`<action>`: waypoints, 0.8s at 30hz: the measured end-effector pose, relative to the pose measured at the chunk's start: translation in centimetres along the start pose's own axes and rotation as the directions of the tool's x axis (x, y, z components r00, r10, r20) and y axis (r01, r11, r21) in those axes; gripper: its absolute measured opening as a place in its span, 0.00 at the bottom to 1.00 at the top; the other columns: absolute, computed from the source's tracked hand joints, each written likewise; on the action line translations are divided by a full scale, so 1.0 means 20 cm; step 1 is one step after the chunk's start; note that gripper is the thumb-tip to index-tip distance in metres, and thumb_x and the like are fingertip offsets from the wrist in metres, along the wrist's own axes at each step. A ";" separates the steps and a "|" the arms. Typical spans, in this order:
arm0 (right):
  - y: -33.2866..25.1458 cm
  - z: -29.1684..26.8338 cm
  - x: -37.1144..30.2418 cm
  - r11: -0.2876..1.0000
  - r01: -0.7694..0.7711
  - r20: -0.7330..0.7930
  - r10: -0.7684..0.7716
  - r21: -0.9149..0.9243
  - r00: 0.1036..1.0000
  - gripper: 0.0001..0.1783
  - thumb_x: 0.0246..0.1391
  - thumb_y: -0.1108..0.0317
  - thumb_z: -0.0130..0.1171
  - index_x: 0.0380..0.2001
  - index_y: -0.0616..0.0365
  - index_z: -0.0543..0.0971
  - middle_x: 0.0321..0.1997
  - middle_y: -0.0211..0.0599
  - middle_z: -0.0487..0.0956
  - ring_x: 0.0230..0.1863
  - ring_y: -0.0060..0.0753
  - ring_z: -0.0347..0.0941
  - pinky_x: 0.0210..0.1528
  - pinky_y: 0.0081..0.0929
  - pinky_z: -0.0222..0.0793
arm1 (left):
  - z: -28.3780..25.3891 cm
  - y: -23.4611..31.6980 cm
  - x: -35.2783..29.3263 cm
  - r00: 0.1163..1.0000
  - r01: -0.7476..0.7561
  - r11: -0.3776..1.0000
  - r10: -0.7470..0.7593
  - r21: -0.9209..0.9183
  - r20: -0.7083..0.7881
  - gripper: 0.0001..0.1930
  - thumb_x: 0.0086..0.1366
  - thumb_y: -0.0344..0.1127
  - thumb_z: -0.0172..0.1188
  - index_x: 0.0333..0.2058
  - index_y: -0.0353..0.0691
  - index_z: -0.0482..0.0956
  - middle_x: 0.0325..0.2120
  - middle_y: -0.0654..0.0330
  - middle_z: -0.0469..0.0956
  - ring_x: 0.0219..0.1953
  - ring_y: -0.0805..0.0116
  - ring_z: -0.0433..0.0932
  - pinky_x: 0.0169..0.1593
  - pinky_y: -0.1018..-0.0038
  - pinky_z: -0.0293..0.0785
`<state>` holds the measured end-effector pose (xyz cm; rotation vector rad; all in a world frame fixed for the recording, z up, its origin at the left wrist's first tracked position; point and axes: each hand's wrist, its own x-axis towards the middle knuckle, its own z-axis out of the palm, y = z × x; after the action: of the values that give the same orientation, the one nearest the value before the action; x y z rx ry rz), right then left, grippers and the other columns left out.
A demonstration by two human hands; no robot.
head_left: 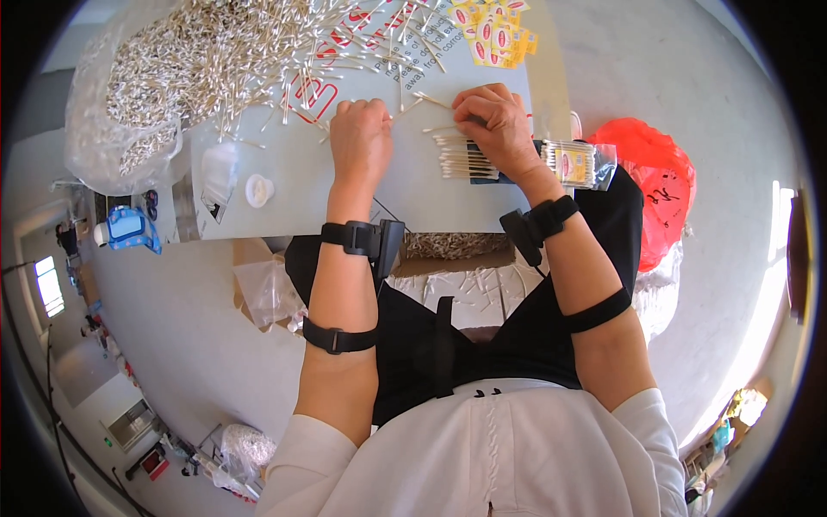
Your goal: Packaging wooden-handled cotton swabs into small plastic bags.
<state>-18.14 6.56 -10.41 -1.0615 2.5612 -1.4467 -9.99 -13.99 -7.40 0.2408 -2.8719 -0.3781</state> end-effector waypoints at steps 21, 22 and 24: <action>0.01 -0.09 -0.02 0.969 0.166 -0.026 -0.174 -0.185 0.984 0.03 0.47 0.77 0.58 0.25 0.58 0.74 0.31 0.37 0.74 0.39 0.45 0.72 0.40 0.36 0.73 | 0.09 0.14 0.17 0.995 -0.104 0.990 0.104 -0.096 -0.001 0.03 0.54 0.26 0.62 0.27 0.38 0.76 0.27 0.56 0.76 0.36 0.52 0.73 0.40 0.59 0.72; 0.01 -0.09 -0.03 0.968 0.165 -0.024 -0.172 -0.187 0.985 0.03 0.47 0.77 0.58 0.25 0.58 0.74 0.31 0.37 0.74 0.39 0.45 0.72 0.40 0.36 0.73 | 0.10 0.17 0.18 0.990 -0.131 0.985 0.137 -0.111 0.046 0.05 0.54 0.26 0.63 0.28 0.38 0.76 0.28 0.57 0.75 0.38 0.53 0.73 0.42 0.61 0.72; 0.00 -0.09 -0.05 0.969 0.160 -0.110 -0.182 -0.189 0.977 0.04 0.47 0.77 0.58 0.26 0.59 0.73 0.32 0.37 0.73 0.38 0.45 0.71 0.39 0.36 0.72 | 0.10 0.22 0.18 0.990 -0.132 0.986 0.136 -0.104 0.038 0.05 0.54 0.26 0.63 0.30 0.38 0.77 0.30 0.57 0.75 0.40 0.54 0.73 0.43 0.61 0.72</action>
<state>-18.00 8.39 -9.70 -1.2840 2.7960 -1.3801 -14.45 -10.04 -7.32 0.0211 -2.8821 -0.5081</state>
